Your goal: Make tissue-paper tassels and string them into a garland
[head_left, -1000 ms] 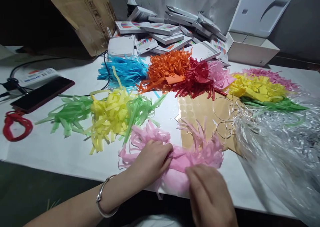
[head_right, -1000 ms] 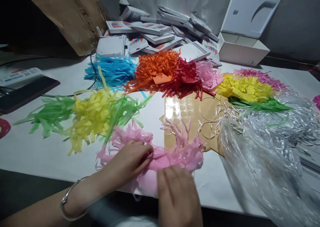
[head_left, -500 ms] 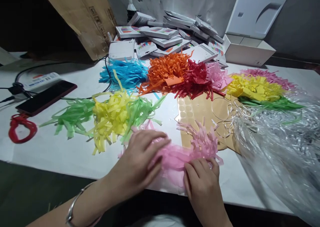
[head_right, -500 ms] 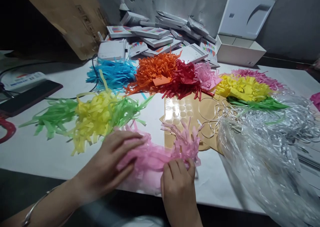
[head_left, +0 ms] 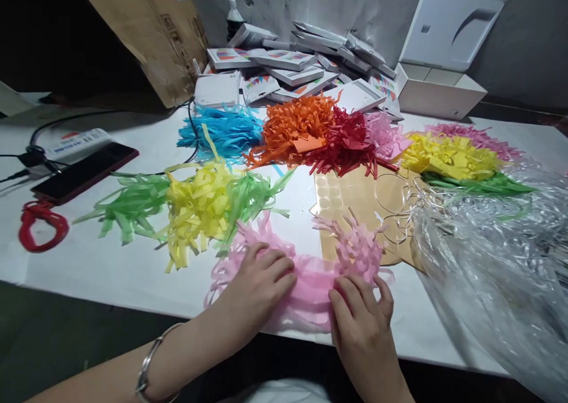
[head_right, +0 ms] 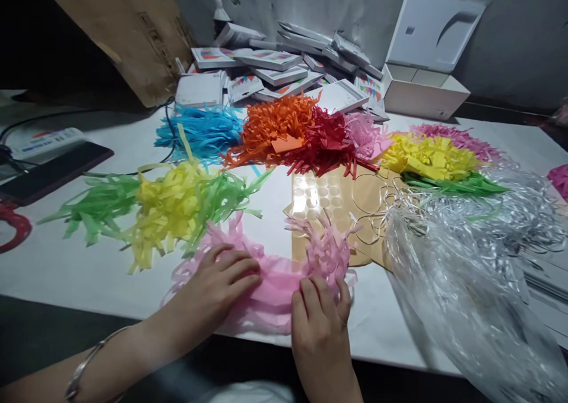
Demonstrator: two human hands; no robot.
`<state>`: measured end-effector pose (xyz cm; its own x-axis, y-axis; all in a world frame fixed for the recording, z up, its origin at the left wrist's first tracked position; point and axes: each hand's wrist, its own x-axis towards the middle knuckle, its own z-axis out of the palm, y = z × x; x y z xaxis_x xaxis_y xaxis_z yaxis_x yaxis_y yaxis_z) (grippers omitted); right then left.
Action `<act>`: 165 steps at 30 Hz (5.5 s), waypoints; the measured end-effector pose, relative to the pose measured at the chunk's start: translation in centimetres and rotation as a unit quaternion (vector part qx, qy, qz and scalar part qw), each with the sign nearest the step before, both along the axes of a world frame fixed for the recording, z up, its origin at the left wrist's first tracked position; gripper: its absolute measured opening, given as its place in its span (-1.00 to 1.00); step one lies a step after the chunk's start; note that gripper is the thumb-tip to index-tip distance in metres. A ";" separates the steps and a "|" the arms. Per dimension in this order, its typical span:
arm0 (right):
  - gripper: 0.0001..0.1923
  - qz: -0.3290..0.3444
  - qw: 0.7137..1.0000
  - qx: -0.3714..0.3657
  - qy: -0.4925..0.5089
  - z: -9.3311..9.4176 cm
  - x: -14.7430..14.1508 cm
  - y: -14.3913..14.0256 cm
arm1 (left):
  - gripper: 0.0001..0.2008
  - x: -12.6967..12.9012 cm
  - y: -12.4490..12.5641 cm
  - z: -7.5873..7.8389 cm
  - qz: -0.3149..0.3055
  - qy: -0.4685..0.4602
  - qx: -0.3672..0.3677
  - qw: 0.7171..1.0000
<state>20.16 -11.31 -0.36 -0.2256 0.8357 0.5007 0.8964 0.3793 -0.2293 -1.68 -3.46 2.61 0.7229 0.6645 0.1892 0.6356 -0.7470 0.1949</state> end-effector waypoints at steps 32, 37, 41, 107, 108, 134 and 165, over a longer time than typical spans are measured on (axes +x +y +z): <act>-0.65 0.130 0.990 0.030 -0.035 3.6 -0.9 0.5 | -0.87 2.2 -1.8 -0.8 -0.032 -0.074 -0.009 0.997; -0.68 0.121 0.992 0.006 -0.027 1.5 -0.9 1.3 | -0.87 0.6 -2.0 -1.3 -0.030 -0.091 -0.030 0.995; -0.68 0.090 0.996 -0.008 0.023 0.6 0.3 0.6 | -0.82 -0.4 -2.2 -2.0 -0.008 -0.120 -0.060 0.991; -0.82 0.006 0.998 -0.042 0.035 -0.1 0.3 1.2 | -0.81 0.8 -2.5 -1.6 0.109 -0.154 -0.112 0.976; -0.82 -0.007 0.998 -0.050 0.029 0.1 0.1 1.3 | -0.83 1.0 -2.4 -1.5 0.119 -0.141 -0.115 0.976; -0.69 0.110 0.991 -0.029 0.065 0.0 -0.2 0.9 | -0.84 1.2 -1.2 -1.4 -0.060 -0.084 -0.009 0.995; -0.78 0.007 0.996 -0.040 0.080 -0.2 -1.3 0.2 | -0.86 3.3 -0.4 0.9 -0.177 -0.049 0.069 0.981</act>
